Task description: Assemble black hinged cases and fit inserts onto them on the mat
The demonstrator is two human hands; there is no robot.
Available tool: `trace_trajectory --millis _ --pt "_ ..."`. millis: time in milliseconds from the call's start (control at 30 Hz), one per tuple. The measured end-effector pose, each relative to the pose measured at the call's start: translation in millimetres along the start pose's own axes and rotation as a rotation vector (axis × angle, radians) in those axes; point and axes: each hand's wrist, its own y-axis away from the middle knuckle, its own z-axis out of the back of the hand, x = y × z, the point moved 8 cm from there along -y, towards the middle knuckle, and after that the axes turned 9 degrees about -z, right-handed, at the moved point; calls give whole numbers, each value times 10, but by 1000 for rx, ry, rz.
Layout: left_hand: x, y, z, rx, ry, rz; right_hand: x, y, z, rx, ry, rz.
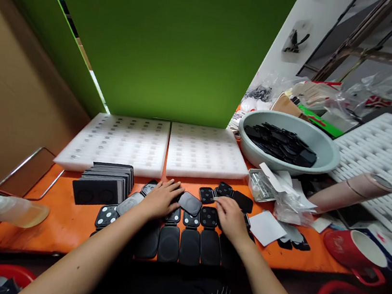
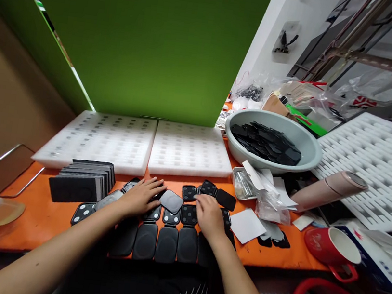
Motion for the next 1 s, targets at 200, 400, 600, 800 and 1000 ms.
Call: trace_trajectory --millis 200,400,600,800,1000 --pt "48 -92 115 -122 -76 90 34 -273 -288 141 225 -38" --pt "28 -159 87 -195 -87 150 -70 -366 -460 282 334 -82" --pt "-46 -198 2 -242 -89 185 101 -288 -547 279 373 -22" --pt "-56 -118 91 -240 -95 182 144 -260 -549 223 409 -26" --pt "297 502 395 -168 -187 389 85 -242 -478 163 383 -55"
